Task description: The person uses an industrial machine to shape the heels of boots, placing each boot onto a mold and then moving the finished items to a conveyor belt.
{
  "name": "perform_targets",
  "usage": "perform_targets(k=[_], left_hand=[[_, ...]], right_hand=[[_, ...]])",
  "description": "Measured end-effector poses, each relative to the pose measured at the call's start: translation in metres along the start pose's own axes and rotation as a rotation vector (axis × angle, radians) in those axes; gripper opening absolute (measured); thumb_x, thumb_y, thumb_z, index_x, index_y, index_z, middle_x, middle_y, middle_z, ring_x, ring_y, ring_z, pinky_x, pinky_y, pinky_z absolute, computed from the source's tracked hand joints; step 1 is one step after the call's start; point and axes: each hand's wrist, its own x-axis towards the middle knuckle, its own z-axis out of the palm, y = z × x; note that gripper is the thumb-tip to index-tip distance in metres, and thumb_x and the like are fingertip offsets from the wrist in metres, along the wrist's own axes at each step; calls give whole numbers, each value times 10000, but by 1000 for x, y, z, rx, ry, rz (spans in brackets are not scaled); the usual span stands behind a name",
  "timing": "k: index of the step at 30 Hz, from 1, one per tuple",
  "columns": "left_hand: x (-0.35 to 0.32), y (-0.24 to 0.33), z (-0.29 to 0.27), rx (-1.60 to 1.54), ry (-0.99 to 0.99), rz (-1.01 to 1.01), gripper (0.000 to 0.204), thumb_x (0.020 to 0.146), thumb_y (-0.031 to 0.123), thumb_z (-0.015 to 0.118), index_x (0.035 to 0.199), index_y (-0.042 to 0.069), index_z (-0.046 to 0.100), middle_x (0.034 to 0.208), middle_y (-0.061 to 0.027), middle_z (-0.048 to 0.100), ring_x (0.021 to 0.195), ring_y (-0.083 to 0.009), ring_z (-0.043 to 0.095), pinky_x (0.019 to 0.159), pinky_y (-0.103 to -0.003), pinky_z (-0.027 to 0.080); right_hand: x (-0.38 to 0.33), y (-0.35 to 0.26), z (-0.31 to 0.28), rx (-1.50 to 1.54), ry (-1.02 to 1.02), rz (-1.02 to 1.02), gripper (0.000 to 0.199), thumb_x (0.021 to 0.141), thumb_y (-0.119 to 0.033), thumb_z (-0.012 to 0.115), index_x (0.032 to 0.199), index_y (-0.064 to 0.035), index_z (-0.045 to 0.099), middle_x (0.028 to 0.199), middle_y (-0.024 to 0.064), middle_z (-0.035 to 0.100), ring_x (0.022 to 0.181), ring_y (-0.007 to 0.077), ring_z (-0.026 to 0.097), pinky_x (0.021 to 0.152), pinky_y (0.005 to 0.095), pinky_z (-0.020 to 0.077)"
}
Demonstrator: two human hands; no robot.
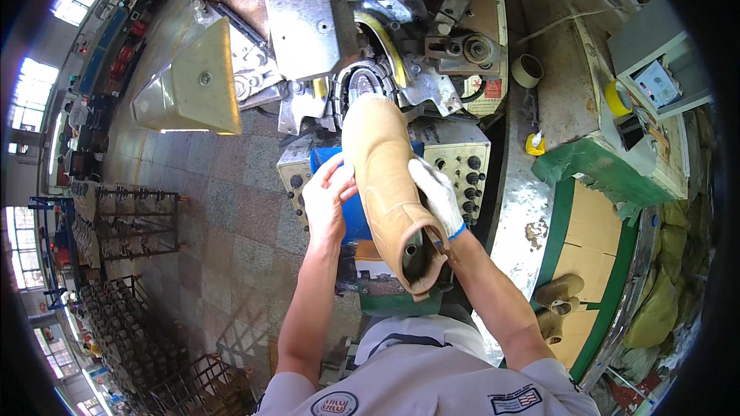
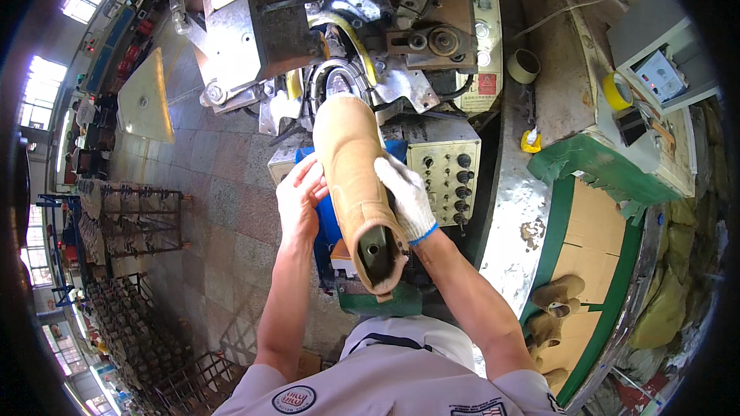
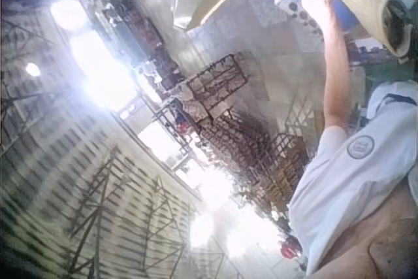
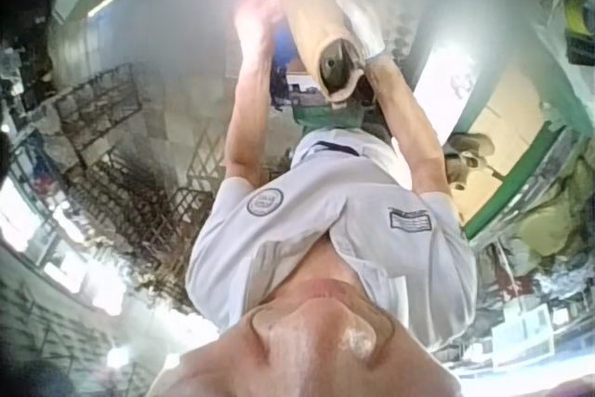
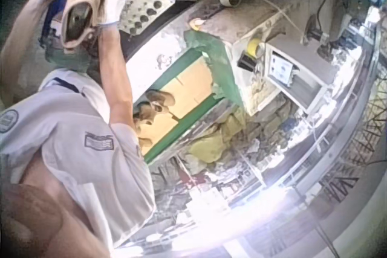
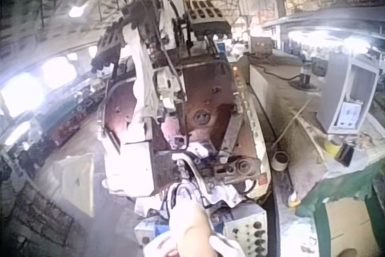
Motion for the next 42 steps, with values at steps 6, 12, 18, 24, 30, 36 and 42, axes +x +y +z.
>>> perform_targets(k=[6,12,18,24,30,36,42], left_hand=[[26,12,1,-30,10,24,553,981,198,714,1415,-90,530,1133,-123,724,909,-140,697,832,-266,560],[32,-26,13,-126,-49,-198,631,1114,495,381,1305,-57,618,1151,-135,726,1017,-196,695,925,-340,547],[42,-23,7,-154,-150,-195,655,1113,506,375,1283,-75,625,1153,-159,726,976,-202,718,890,-341,571],[39,-13,9,22,-167,-108,669,1114,514,362,1249,-75,647,1123,-153,734,957,-191,713,876,-336,569],[39,-16,11,208,-134,-46,689,1120,513,328,1180,-79,676,1066,-165,743,947,-197,702,854,-339,555],[43,-34,5,234,-143,25,656,1138,464,294,1173,-62,683,1042,-162,746,945,-196,694,838,-346,549],[40,-34,0,209,-155,-15,652,1133,481,309,1188,-48,685,1035,-141,745,921,-184,684,837,-340,547]], right_hand=[[40,-13,45,91,8,-70,325,1007,-232,665,1208,23,687,1107,99,720,949,173,700,844,326,578],[59,1,44,132,129,-21,364,971,-260,730,1132,66,704,1072,129,727,917,199,707,808,352,586],[61,1,52,145,152,-31,352,990,-257,712,1142,61,702,1078,130,726,911,193,703,800,345,589],[60,5,53,157,161,-72,358,992,-265,711,1141,61,707,1080,122,730,911,172,702,788,331,587],[66,15,42,78,169,-130,367,990,-324,714,1051,36,751,987,87,745,852,125,687,746,295,565],[59,34,33,-193,201,-158,567,1040,-520,584,1006,24,739,924,41,717,822,67,609,734,271,514],[62,41,33,-157,289,-185,554,1013,-494,647,908,43,734,876,31,702,785,88,574,705,295,504]])
